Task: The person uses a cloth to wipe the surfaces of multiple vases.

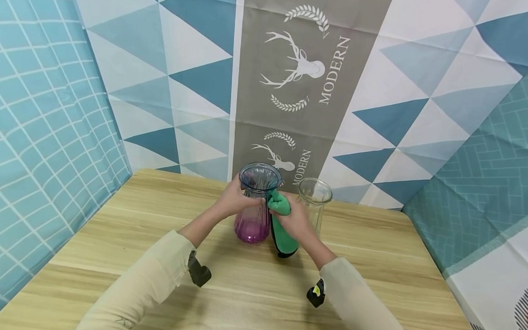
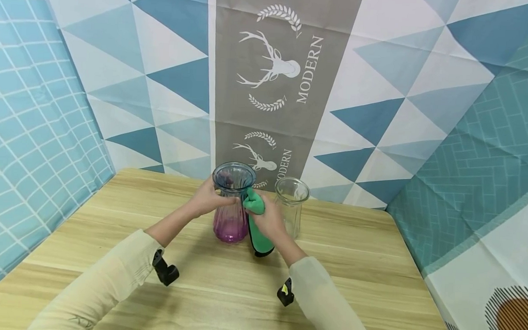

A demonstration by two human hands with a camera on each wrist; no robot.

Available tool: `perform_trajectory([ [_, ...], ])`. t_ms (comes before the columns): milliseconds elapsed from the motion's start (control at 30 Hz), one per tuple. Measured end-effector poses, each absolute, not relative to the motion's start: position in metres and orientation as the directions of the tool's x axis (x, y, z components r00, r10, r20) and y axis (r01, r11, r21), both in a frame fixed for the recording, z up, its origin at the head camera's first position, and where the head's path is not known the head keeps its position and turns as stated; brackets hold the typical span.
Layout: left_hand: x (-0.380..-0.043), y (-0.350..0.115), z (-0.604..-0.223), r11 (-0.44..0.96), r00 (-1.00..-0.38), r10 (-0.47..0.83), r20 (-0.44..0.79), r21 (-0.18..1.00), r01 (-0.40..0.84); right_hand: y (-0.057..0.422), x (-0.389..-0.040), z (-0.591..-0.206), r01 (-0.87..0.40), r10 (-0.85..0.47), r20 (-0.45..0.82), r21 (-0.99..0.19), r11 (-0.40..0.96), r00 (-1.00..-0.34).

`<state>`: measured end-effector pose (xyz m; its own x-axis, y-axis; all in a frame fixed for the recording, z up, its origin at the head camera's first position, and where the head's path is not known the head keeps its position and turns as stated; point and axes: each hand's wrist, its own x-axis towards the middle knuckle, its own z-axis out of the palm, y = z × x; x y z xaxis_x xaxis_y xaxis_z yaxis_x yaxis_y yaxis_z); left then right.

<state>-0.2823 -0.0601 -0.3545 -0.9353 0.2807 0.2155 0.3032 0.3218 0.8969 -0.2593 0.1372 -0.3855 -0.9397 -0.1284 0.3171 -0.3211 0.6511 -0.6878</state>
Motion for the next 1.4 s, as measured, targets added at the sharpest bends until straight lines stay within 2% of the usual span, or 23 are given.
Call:
perform_trajectory([
  [233,-0.283,-0.06,-0.356,0.324,-0.945,0.261,0.198,0.904,0.279,0.137,-0.256,-0.4,-0.298,-0.148,0.264,-0.734,0.61,-0.953],
  [567,-0.281,-0.057,-0.358,0.283,-0.948,0.225,0.225,0.916,0.285,0.139,-0.254,-0.409,-0.226,-0.157,0.162,-0.704,0.673,-0.974],
  [700,-0.282,-0.057,-0.359,0.299,-0.937,0.22,0.27,0.896,0.329,0.14,-0.254,-0.403,-0.227,-0.146,0.174,-0.713,0.664,-0.974],
  [867,-0.283,-0.057,-0.361,0.312,-0.927,0.219,0.304,0.878,0.362,0.139,-0.257,-0.393,-0.273,-0.13,0.245,-0.746,0.608,-0.961],
  [1067,-0.28,-0.057,-0.361,0.324,-0.942,0.225,0.251,0.892,0.315,0.139,-0.26,-0.381,-0.319,-0.096,0.327,-0.745,0.586,-0.94],
  [1233,-0.279,-0.059,-0.36,0.342,-0.955,0.225,0.192,0.902,0.262,0.138,-0.262,-0.375,-0.303,-0.089,0.313,-0.747,0.592,-0.946],
  [1400,-0.281,-0.06,-0.358,0.334,-0.952,0.232,0.199,0.903,0.27,0.138,-0.262,-0.373,-0.321,-0.146,0.299,-0.699,0.639,-0.943],
])
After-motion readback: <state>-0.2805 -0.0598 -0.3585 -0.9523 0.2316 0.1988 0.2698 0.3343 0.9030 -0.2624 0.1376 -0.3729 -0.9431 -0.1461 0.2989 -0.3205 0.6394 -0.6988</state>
